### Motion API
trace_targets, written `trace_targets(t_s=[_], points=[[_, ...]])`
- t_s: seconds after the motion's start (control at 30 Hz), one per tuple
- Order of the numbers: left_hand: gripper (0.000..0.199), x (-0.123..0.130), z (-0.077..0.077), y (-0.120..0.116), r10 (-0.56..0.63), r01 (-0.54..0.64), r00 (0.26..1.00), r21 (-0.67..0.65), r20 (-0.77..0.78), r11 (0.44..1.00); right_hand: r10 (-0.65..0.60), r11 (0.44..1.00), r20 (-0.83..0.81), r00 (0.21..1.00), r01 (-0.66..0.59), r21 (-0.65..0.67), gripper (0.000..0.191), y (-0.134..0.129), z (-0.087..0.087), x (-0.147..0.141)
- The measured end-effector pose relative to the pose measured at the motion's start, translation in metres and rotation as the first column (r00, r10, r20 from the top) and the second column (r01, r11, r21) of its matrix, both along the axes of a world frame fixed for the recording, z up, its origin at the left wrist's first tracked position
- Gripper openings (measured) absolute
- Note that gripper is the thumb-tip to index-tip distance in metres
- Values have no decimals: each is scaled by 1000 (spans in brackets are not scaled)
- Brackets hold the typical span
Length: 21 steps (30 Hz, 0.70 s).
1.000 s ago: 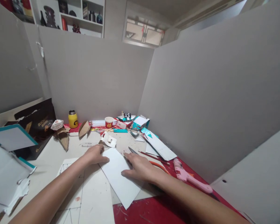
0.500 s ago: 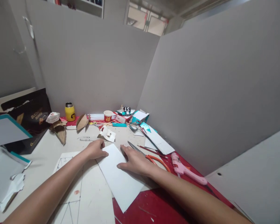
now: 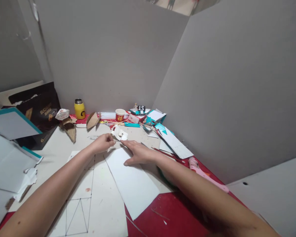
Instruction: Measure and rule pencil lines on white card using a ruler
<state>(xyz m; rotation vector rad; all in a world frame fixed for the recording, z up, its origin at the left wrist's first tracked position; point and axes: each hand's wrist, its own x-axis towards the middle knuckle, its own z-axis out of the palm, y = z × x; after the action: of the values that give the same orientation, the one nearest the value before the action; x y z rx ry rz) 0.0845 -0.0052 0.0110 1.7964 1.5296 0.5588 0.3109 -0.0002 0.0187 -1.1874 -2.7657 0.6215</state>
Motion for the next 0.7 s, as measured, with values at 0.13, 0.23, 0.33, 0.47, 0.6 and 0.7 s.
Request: trace_targets(t_s=[0.13,0.23,0.33,0.47,0.6,0.7], points=[[34,-11,-5,6,69,-66,994,-37,83,997,105,994,15,994,-105,-33,98,12,6,-3],[33,-13,-10,7,86,-79,991,-63,106,995,103,994,5,995,-103,-48,88,15,6,-2],[33,-13,-11,6,75,-67,991,-78,110,995,80,990,-32,996,-83,-114,67,16,7,4],[33,-13,-7,7,41,-31,994,-101,98,994,35,956,-132,991,-72,-285,38,16,16,22],[33,-12,6,10,4,6,997,-117,82,993,-74,912,-294,953,-55,-407,44,17,21,34],[32,-12,21,10,3,1,997,-54,83,999,-167,898,-394,904,-26,-439,46,18,12,28]])
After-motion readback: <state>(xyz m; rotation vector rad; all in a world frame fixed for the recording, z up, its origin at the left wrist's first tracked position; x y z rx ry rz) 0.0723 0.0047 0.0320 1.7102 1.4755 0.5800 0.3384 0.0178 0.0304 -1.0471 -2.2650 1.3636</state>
